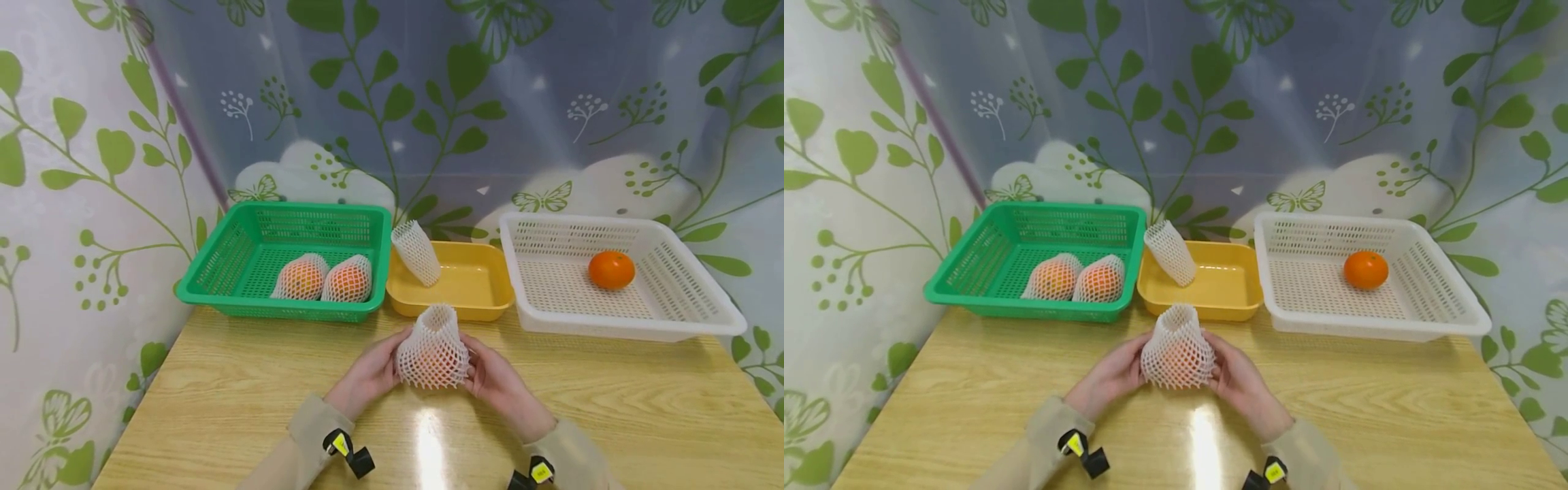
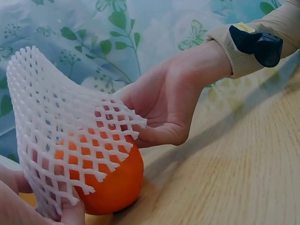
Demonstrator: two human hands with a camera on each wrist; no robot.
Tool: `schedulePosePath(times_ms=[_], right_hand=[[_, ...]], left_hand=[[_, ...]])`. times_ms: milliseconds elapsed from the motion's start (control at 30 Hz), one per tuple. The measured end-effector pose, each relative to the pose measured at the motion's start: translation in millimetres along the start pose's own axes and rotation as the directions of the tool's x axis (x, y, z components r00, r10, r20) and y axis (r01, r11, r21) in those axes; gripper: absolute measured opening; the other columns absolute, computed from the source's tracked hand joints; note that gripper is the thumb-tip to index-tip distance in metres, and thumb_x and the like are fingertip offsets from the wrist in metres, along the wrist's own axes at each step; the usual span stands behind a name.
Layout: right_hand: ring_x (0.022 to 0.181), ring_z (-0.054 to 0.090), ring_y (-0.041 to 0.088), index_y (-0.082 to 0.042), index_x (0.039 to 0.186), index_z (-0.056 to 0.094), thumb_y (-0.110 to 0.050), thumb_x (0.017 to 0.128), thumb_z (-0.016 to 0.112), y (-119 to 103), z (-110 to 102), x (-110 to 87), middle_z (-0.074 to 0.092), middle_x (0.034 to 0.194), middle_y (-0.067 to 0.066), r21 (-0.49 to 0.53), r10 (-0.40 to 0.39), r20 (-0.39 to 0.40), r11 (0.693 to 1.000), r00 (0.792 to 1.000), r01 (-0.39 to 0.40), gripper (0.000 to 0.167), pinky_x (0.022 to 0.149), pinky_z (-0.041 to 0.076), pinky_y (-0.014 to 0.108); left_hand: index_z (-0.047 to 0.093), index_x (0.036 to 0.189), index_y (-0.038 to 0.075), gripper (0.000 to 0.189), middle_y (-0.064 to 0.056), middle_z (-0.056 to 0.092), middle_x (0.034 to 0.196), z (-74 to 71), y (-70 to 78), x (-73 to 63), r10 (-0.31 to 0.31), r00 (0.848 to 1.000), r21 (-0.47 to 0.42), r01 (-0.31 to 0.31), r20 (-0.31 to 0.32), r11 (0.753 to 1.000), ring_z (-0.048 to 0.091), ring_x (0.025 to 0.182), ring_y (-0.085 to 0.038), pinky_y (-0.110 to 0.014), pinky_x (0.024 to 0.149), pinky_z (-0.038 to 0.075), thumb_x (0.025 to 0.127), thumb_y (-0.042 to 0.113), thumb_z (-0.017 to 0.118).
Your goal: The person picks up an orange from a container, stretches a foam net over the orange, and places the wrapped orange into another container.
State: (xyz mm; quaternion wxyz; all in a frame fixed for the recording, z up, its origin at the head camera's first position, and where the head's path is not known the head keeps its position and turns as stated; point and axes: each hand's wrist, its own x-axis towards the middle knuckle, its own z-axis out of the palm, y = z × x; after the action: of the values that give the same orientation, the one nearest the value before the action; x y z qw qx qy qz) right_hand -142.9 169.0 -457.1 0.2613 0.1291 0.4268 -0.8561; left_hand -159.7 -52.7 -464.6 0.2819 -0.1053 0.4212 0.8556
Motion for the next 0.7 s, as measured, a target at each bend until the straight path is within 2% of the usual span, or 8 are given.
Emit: schedulePosePath(times_ms=[267,367,500,600,700], right_hand=[[0.079,0.065,0.008,-0.015,0.107,0.067,-0.027,0.110,0.043,3,-6,7.1,0.069,0.095,0.000,-0.088,-0.028,-0.006,0.996,1.000,0.028,0.026,0.070,0.057,0.022],[0.082,0.066,0.009,-0.011,0.115,0.064,-0.027,0.110,0.045,5,-6,9.9,0.069,0.095,-0.001,-0.190,-0.061,-0.039,0.980,0.997,0.053,0.025,0.073,0.058,0.025],[0.080,0.064,0.010,0.003,0.135,0.053,-0.024,0.110,0.044,7,-6,13.2,0.067,0.091,-0.001,-0.372,-0.118,-0.066,0.924,0.991,0.086,0.038,0.069,0.057,0.025],[0.075,0.062,0.009,0.012,0.142,0.044,-0.019,0.110,0.041,7,-5,14.9,0.064,0.087,0.000,-0.481,-0.150,-0.060,0.870,0.987,0.103,0.045,0.062,0.055,0.022],[0.075,0.062,0.008,0.014,0.144,0.041,-0.016,0.111,0.038,6,-4,15.6,0.064,0.087,0.001,-0.546,-0.179,-0.044,0.828,0.983,0.127,0.045,0.060,0.055,0.021]], left_hand=[[0.055,0.140,0.003,0.042,0.000,0.075,0.103,-2.2,-6.2,3.0,-0.013,0.998,0.072,0.017,-0.057,0.997,0.071,0.092,-0.010,-0.024,0.081,0.058,0.106,0.028,0.054],[0.056,0.139,0.003,0.044,-0.001,0.074,0.105,-0.6,-8.0,3.4,-0.001,0.995,0.106,0.012,-0.103,0.994,0.071,0.092,-0.011,-0.026,0.080,0.057,0.105,0.031,0.055],[0.054,0.139,0.001,0.046,-0.005,0.070,0.116,2.4,-10.0,3.7,0.042,0.988,0.147,-0.020,-0.146,0.989,0.067,0.099,-0.013,-0.029,0.086,0.056,0.104,0.031,0.056],[0.053,0.139,-0.001,0.046,-0.010,0.066,0.125,4.2,-11.0,3.8,0.067,0.984,0.175,-0.038,-0.163,0.984,0.063,0.106,-0.017,-0.034,0.093,0.054,0.105,0.030,0.055],[0.051,0.141,-0.002,0.047,-0.014,0.060,0.135,5.3,-12.1,4.4,0.073,0.983,0.173,-0.044,-0.166,0.984,0.059,0.114,-0.020,-0.040,0.102,0.050,0.106,0.028,0.053]])
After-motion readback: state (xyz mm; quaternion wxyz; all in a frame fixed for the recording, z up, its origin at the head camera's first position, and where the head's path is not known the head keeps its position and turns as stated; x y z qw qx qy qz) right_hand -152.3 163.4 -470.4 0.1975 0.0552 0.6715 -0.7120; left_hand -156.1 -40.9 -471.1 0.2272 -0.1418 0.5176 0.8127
